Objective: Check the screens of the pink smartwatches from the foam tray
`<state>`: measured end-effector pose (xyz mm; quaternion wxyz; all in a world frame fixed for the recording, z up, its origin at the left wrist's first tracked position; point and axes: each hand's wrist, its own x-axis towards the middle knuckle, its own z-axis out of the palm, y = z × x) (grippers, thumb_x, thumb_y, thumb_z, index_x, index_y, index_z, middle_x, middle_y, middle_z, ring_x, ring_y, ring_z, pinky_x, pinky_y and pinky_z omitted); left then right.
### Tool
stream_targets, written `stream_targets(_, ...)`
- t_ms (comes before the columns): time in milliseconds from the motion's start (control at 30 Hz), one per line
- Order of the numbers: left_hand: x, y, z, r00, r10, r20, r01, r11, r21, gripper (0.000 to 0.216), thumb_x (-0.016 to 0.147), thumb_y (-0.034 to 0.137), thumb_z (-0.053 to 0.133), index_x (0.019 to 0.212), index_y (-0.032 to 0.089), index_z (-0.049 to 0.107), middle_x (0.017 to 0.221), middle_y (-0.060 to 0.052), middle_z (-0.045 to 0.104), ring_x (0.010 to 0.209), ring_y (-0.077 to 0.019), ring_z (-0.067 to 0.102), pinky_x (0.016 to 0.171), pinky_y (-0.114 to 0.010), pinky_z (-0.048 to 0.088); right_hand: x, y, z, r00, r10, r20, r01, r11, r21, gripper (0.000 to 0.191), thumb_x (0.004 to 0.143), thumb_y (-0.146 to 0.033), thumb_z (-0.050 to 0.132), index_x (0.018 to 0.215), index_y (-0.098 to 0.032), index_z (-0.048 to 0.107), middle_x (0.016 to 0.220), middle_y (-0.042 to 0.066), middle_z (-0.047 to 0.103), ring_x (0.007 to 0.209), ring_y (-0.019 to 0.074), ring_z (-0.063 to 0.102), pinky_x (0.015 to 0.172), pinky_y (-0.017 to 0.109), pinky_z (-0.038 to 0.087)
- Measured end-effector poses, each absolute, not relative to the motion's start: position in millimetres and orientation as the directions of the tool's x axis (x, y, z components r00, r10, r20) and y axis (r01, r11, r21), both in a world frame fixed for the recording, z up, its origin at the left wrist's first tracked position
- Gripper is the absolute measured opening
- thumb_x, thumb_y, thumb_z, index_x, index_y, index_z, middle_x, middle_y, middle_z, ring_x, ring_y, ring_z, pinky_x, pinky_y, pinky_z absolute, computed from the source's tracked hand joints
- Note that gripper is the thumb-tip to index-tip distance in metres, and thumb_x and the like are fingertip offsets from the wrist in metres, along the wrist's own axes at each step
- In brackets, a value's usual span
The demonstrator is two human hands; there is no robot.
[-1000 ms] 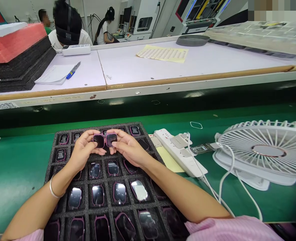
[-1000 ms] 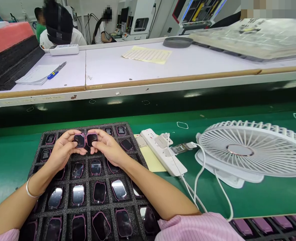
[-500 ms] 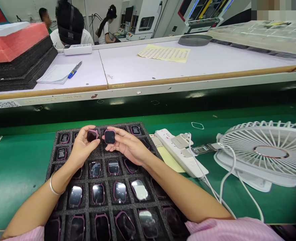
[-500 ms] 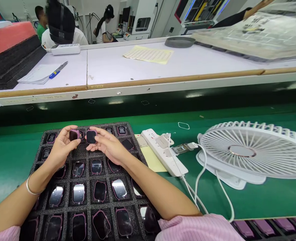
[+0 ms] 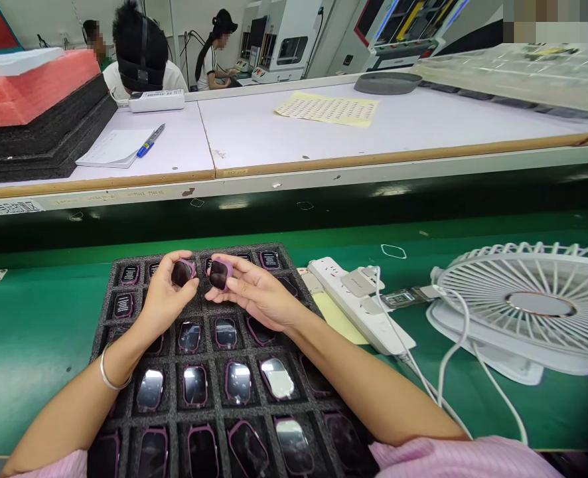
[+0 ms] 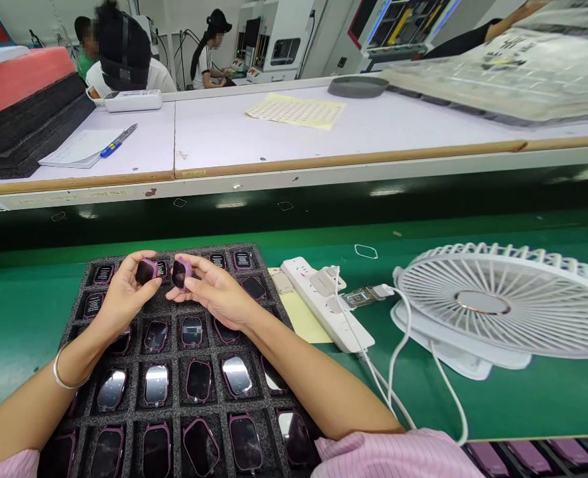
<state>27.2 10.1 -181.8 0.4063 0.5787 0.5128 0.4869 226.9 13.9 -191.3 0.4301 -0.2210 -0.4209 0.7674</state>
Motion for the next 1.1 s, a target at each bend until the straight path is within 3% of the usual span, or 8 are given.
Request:
stream_targets(200, 28, 6, -180, -0.020, 0.985, 0.173, 0.276, -0.161, 0.948, 0.042, 0.075, 0.023, 0.066, 0.117, 0.021, 0.059, 0.098, -0.002, 0.061, 0.082, -0.0149, 0.056, 0.066, -0.025, 0.042, 224, 14, -194, -0.588, 0.809, -0.003, -0.469, -0.345, -0.813, 0.058, 0.084, -0.035, 0.085, 0.135, -0.022, 0.060, 0.094, 0.004, 0.074, 0.083, 0.0183, 0.075, 0.077, 0.030, 0.057)
stream_targets(700, 17, 6, -178, -0.043, 0.977, 0.208, 0.315, -0.184, 0.931, 0.041, 0.074, 0.027, 0.066, 0.114, 0.021, 0.058, 0.108, -0.005, 0.062, 0.094, -0.0187, 0.060, 0.076, -0.028, 0.048, 200, 12, -184, -0.549, 0.835, 0.030, -0.562, -0.343, -0.752, 0.061, 0.079, -0.038, 0.088, 0.131, -0.021, 0.061, 0.092, 0.003, 0.076, 0.083, 0.0191, 0.075, 0.080, 0.033, 0.057)
stream_targets(933, 9, 0, -178, -0.061, 0.983, 0.176, 0.342, -0.145, 0.929, 0.043, 0.073, 0.026, 0.067, 0.115, 0.021, 0.060, 0.100, -0.003, 0.062, 0.076, -0.0143, 0.054, 0.060, -0.025, 0.040, 198, 1, -185, -0.535, 0.844, 0.028, -0.559, -0.329, -0.761, 0.056, 0.083, -0.035, 0.085, 0.131, -0.023, 0.061, 0.096, 0.003, 0.074, 0.084, 0.0182, 0.075, 0.083, 0.032, 0.057)
stream_targets(1100, 15, -1, -171, -0.055, 0.983, 0.178, 0.299, -0.154, 0.942, 0.045, 0.073, 0.028, 0.067, 0.116, 0.019, 0.060, 0.098, -0.003, 0.062, 0.083, -0.0163, 0.057, 0.067, -0.027, 0.044, 203, -5, -190, -0.488, 0.873, -0.002, -0.564, -0.317, -0.763, 0.050, 0.082, -0.033, 0.085, 0.127, -0.027, 0.063, 0.107, 0.002, 0.070, 0.086, 0.0167, 0.075, 0.085, 0.031, 0.057)
